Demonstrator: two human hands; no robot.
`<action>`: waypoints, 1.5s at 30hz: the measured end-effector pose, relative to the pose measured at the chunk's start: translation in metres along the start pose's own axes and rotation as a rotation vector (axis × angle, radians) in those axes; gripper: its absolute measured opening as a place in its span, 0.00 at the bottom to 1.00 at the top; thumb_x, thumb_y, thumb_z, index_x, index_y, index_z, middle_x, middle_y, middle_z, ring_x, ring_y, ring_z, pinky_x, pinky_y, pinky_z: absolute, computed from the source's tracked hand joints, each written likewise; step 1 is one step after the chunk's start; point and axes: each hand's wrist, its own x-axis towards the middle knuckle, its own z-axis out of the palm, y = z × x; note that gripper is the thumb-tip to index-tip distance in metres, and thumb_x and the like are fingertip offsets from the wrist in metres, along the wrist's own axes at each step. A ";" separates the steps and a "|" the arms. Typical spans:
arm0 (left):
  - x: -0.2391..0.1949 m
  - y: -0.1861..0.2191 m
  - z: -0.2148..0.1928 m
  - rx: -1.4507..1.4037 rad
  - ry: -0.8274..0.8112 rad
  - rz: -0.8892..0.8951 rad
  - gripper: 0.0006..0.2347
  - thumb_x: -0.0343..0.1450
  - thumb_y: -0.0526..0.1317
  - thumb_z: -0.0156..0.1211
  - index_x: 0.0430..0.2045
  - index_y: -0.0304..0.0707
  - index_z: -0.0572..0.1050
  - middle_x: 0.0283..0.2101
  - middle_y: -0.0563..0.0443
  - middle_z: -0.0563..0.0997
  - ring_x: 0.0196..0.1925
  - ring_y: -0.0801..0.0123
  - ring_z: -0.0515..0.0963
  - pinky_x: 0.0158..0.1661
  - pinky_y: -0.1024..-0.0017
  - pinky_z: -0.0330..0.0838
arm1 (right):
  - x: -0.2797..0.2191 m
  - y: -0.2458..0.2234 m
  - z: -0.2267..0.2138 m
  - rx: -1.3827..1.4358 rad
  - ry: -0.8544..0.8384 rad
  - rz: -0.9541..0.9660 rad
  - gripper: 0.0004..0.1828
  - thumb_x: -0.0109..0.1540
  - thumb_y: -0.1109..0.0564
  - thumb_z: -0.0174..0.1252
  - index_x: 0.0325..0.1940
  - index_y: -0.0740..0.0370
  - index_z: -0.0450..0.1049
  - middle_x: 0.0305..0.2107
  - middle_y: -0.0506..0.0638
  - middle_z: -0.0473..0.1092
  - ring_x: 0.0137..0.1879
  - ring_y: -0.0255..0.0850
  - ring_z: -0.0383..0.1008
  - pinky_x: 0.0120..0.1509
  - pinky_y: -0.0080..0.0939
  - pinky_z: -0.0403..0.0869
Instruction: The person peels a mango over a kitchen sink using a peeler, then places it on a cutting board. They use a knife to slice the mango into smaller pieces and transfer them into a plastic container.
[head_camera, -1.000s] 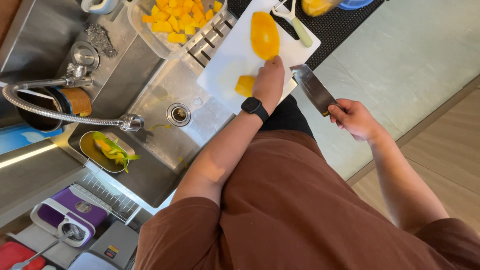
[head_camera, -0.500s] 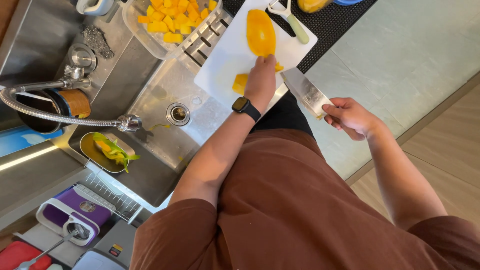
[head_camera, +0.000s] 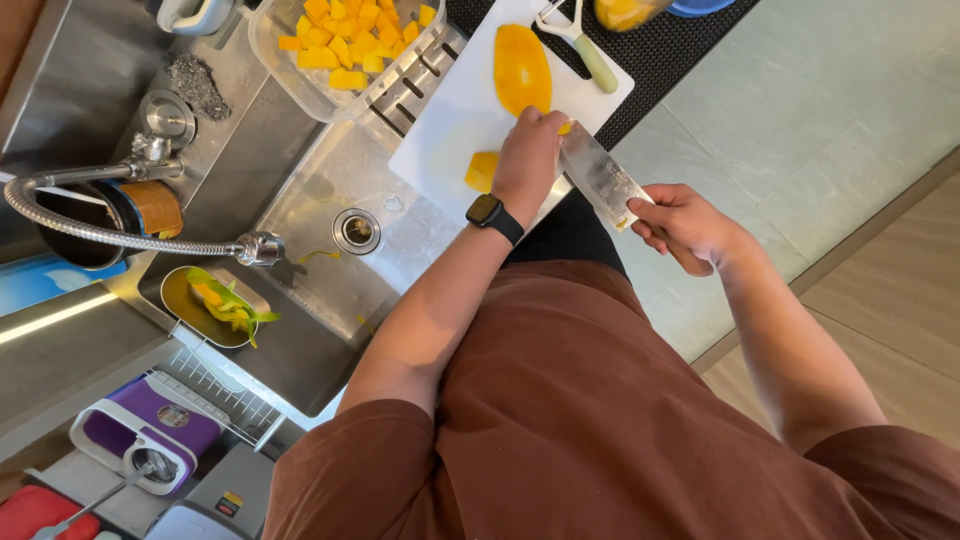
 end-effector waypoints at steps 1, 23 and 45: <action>0.001 0.008 -0.007 -0.010 0.028 0.034 0.09 0.77 0.32 0.51 0.50 0.33 0.72 0.45 0.41 0.72 0.45 0.41 0.84 0.46 0.58 0.84 | -0.008 -0.012 0.000 -0.005 0.005 -0.030 0.13 0.70 0.58 0.55 0.32 0.65 0.72 0.20 0.55 0.66 0.17 0.39 0.67 0.22 0.36 0.68; 0.095 0.091 -0.076 0.057 0.553 0.432 0.02 0.70 0.33 0.52 0.27 0.40 0.67 0.31 0.45 0.71 0.34 0.52 0.74 0.36 0.57 0.68 | -0.093 -0.098 -0.022 -0.219 0.361 -0.005 0.19 0.75 0.54 0.47 0.29 0.59 0.62 0.24 0.47 0.62 0.25 0.36 0.59 0.19 0.33 0.51; 0.001 0.007 0.080 0.703 0.373 0.074 0.08 0.64 0.29 0.61 0.27 0.44 0.69 0.36 0.52 0.68 0.30 0.63 0.72 0.26 0.69 0.73 | -0.070 -0.002 -0.033 0.022 0.280 0.079 0.15 0.72 0.57 0.51 0.31 0.63 0.67 0.23 0.49 0.62 0.26 0.38 0.57 0.27 0.35 0.57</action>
